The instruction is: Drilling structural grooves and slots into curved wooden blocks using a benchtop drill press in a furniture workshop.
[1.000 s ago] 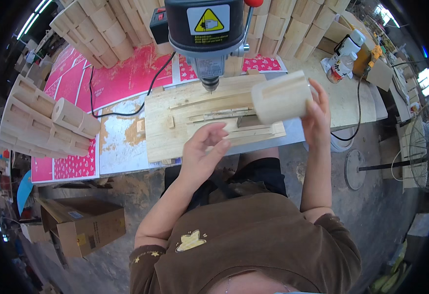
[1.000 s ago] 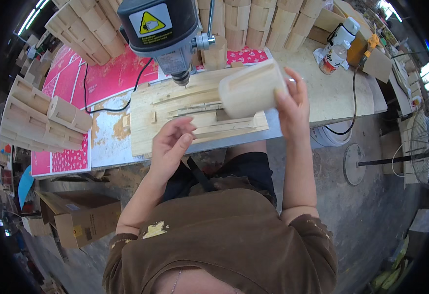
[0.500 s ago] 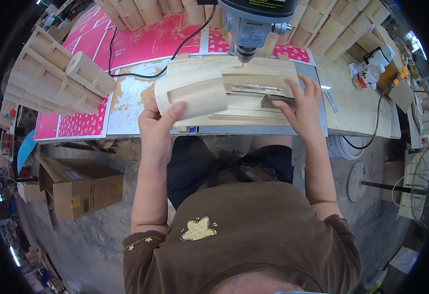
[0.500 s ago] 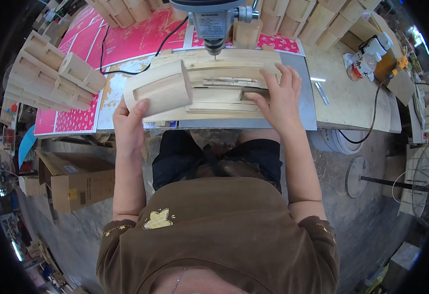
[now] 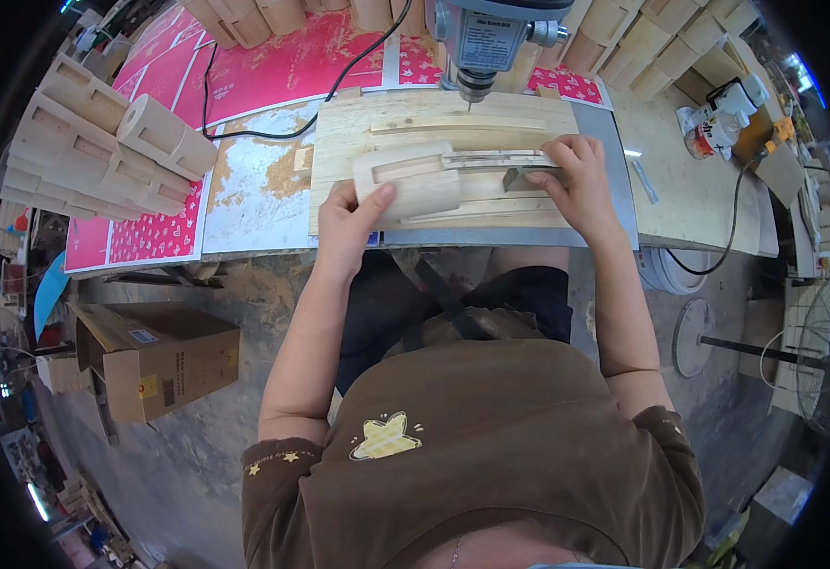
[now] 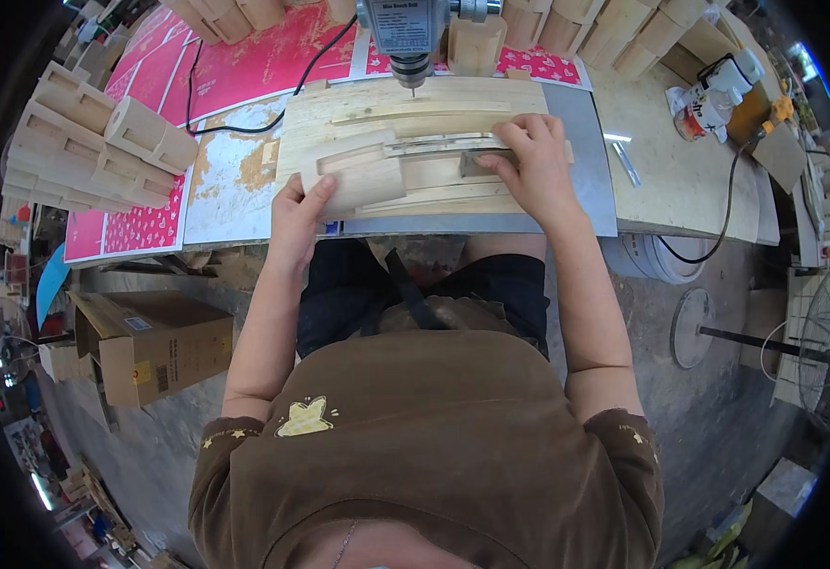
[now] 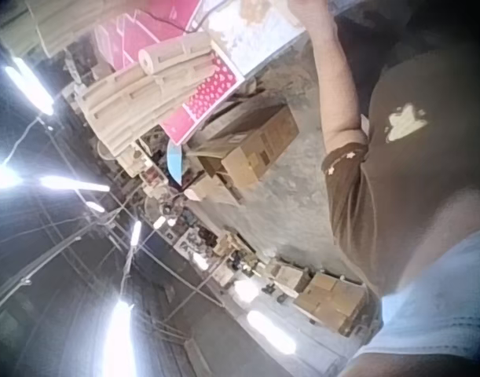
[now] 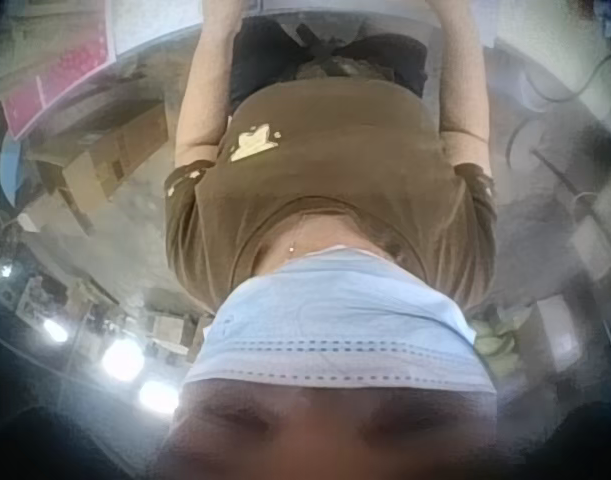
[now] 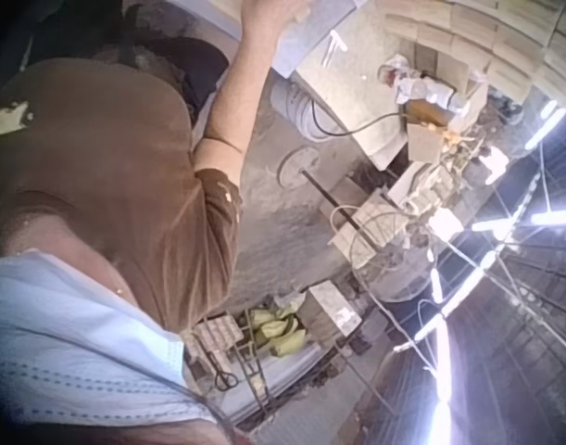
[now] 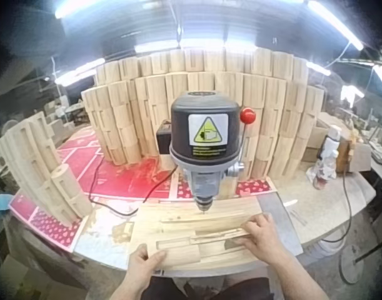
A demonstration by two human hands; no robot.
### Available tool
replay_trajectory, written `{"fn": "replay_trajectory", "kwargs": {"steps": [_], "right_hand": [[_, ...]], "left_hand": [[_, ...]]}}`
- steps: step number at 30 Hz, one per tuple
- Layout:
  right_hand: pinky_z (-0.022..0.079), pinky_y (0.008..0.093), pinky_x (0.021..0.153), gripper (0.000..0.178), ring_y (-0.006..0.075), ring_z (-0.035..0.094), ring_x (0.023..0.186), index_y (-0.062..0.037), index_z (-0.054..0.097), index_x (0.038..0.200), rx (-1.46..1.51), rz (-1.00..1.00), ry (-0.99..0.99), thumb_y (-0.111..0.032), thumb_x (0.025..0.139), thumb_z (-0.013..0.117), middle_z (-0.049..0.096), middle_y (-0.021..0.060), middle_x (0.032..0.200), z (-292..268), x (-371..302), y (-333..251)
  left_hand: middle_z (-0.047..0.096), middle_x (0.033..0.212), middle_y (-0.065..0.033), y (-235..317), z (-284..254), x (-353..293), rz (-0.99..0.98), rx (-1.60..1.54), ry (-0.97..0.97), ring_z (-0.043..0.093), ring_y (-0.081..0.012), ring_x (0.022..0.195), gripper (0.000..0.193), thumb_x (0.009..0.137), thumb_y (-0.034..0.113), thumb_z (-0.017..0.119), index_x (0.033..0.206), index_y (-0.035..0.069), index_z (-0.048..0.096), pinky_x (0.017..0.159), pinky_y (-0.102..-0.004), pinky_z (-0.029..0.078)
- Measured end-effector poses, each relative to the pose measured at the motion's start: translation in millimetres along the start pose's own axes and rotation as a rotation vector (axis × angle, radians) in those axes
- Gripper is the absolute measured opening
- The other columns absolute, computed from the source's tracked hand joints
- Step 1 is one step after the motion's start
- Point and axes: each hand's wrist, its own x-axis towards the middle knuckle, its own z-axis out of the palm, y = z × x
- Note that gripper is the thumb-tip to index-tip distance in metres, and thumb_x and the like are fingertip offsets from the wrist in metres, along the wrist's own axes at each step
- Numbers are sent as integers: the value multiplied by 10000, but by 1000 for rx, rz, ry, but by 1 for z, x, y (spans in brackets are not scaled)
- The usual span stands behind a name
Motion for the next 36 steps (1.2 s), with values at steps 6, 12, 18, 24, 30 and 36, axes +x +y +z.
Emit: {"fn": "replay_trajectory", "kwargs": {"steps": [6, 12, 18, 24, 30, 36], "right_hand": [[404, 389, 867, 452, 316, 471, 1016, -72, 586, 1043, 116, -31, 29, -143, 639, 777, 545, 117, 1006, 19, 3, -4], [440, 401, 835, 614, 334, 486, 1024, -102, 533, 1151, 86, 168, 193, -196, 613, 814, 526, 162, 1065, 29, -13, 15], [468, 408, 784, 641, 337, 541, 980, -139, 529, 1184, 4, 333, 132, -273, 625, 813, 541, 161, 1084, 42, 12, 21], [463, 417, 825, 702, 356, 535, 1024, -167, 496, 1241, -9, 294, 174, -276, 625, 815, 511, 177, 1160, 58, 20, 11], [414, 419, 940, 815, 370, 462, 1172, -148, 361, 1365, 115, 235, 95, -281, 684, 789, 403, 221, 1326, 43, 24, 16], [461, 353, 816, 495, 294, 586, 980, -32, 469, 1246, 411, -20, 494, -263, 841, 634, 590, 197, 1072, -57, 130, -14]], "left_hand": [[632, 966, -110, -3, 31, 10, 24, 400, -70, 592, -138, 860, 495, 731, 207, 790, 1091, -38, 555, 760, -278, 479], [583, 1038, -126, -21, 28, 4, 223, 306, -37, 582, -225, 934, 612, 609, 164, 847, 1112, -26, 554, 789, -313, 479], [538, 1132, -162, -34, 40, 16, 596, 1033, 85, 499, -303, 1089, 790, 584, 252, 827, 1268, 44, 489, 951, -419, 321], [561, 998, -67, -37, 28, 44, 613, 1067, 174, 507, -228, 984, 798, 546, 292, 828, 1252, 87, 518, 870, -395, 264], [561, 873, -39, -39, 19, 57, 613, 1089, 124, 505, -221, 893, 729, 542, 288, 827, 1200, 112, 568, 842, -382, 265], [562, 858, -33, -37, 7, 52, 627, 1108, 159, 503, -227, 886, 739, 540, 304, 827, 1205, 109, 569, 831, -384, 278]]}}
